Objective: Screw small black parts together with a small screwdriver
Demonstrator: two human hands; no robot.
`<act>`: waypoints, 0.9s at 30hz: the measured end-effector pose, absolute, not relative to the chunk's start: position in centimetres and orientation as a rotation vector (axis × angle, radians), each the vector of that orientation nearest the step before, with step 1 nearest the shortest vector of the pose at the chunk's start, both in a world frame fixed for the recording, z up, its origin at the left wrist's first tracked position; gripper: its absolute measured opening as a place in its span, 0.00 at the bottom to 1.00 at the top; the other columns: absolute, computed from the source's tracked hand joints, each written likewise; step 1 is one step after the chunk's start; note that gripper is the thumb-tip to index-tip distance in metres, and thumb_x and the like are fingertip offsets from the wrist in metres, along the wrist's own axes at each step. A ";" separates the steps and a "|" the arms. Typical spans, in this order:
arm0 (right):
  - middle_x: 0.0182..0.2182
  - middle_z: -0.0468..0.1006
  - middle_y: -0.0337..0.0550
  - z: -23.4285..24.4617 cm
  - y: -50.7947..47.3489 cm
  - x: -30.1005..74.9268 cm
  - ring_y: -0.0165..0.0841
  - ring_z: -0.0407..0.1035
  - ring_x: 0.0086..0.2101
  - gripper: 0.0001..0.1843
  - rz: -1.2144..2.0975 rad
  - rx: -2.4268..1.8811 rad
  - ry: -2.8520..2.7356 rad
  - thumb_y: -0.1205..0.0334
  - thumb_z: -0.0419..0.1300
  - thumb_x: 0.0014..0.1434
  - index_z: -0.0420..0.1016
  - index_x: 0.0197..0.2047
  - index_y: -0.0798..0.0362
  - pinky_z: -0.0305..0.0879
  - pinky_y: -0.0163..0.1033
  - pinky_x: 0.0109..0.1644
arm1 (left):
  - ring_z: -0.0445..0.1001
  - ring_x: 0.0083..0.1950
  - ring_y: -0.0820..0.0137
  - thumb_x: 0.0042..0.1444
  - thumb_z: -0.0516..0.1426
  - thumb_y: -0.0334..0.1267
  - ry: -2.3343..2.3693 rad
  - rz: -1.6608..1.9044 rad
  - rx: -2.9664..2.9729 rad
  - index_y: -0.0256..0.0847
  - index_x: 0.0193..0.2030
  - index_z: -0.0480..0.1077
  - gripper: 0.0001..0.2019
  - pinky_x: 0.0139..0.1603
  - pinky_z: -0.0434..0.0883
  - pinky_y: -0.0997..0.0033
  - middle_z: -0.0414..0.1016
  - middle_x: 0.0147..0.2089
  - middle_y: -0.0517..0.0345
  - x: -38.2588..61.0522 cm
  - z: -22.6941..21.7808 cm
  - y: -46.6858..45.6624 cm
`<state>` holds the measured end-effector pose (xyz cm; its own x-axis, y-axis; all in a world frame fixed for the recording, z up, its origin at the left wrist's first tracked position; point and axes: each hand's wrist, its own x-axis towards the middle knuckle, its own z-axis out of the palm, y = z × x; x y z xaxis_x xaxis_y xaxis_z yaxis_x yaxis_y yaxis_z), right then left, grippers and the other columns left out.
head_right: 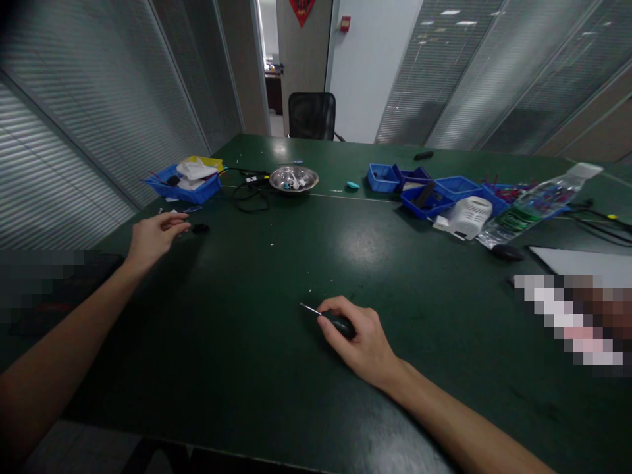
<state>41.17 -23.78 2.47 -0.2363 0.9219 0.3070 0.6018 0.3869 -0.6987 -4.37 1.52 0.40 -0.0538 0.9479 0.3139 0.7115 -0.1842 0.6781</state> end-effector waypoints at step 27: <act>0.32 0.81 0.39 2.4 -23.7 41.2 0.29 0.72 0.24 0.08 0.610 -1.287 -1.945 0.57 0.59 0.71 0.76 0.47 0.52 0.64 0.34 0.28 | 0.77 0.38 0.61 0.58 0.61 0.56 1.861 0.900 2.069 0.46 0.50 0.82 0.21 0.43 0.70 0.65 0.83 0.43 0.55 -2.8 -0.6 2.3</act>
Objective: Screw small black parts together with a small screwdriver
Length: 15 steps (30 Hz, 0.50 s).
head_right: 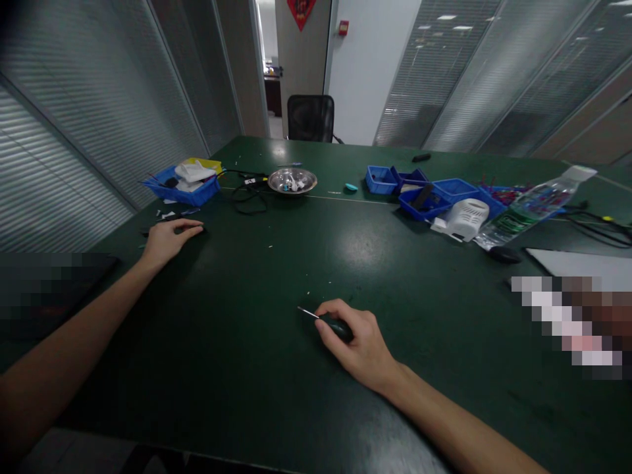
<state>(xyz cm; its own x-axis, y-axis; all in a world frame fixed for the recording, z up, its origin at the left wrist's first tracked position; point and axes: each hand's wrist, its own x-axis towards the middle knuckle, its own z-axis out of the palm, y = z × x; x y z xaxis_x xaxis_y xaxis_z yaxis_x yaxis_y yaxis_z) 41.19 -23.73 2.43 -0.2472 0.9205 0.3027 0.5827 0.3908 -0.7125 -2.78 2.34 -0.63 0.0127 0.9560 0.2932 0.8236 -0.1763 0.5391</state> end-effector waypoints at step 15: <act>0.30 0.80 0.38 2.5 -23.7 41.3 0.29 0.72 0.25 0.09 0.613 -1.299 -1.956 0.56 0.59 0.71 0.76 0.47 0.51 0.64 0.34 0.29 | 0.79 0.40 0.59 0.53 0.64 0.54 1.892 0.898 1.905 0.45 0.49 0.83 0.21 0.44 0.72 0.62 0.84 0.43 0.53 -3.9 -0.6 2.6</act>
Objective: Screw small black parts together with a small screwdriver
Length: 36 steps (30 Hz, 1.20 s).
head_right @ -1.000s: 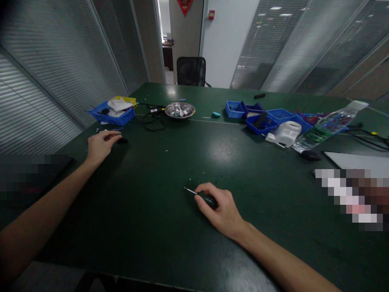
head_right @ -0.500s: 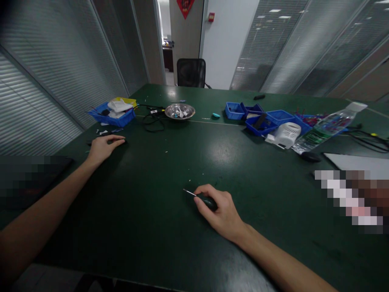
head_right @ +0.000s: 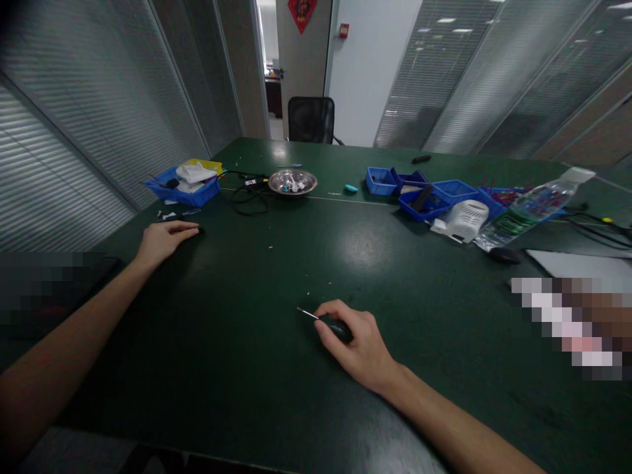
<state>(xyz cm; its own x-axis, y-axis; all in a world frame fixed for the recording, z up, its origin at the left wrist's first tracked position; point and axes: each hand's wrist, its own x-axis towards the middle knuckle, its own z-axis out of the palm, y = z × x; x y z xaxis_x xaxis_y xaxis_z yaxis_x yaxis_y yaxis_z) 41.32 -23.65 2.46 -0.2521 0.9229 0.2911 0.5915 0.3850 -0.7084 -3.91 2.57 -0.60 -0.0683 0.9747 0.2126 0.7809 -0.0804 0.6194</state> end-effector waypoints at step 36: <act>0.31 0.79 0.38 2.3 -23.5 41.1 0.29 0.71 0.26 0.09 0.726 -1.313 -1.986 0.56 0.58 0.71 0.76 0.47 0.52 0.63 0.34 0.31 | 0.72 0.38 0.66 0.60 0.64 0.52 1.017 0.488 2.017 0.43 0.47 0.80 0.16 0.37 0.66 0.67 0.77 0.43 0.55 11.6 3.1 -9.5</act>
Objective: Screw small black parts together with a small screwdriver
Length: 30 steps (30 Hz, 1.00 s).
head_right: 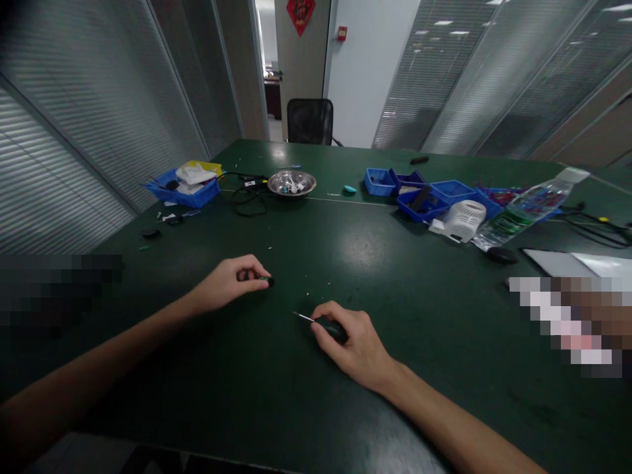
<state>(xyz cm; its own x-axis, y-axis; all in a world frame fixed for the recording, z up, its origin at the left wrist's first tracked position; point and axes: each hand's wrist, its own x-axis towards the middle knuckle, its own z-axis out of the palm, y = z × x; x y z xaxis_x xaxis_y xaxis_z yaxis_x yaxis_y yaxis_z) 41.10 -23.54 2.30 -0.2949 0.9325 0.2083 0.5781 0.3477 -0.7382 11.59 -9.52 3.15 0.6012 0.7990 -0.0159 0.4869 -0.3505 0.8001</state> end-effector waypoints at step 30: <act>0.29 0.77 0.37 1.2 -24.0 42.1 0.28 0.72 0.25 0.05 0.518 -1.203 -2.348 0.65 0.58 0.66 0.75 0.43 0.52 0.61 0.34 0.30 | 0.72 0.48 0.65 0.67 0.60 0.39 0.556 0.393 2.331 0.42 0.48 0.74 0.07 0.52 0.63 0.62 0.76 0.45 0.56 15.3 1.9 -16.1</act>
<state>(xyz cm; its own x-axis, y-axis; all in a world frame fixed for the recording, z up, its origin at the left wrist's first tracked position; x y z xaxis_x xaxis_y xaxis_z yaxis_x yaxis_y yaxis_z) 42.11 -23.99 1.21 -0.5187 0.8265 0.2187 0.6577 0.5492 -0.5156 15.26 -16.14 1.88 0.8618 0.4921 0.1229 0.2804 -0.6640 0.6932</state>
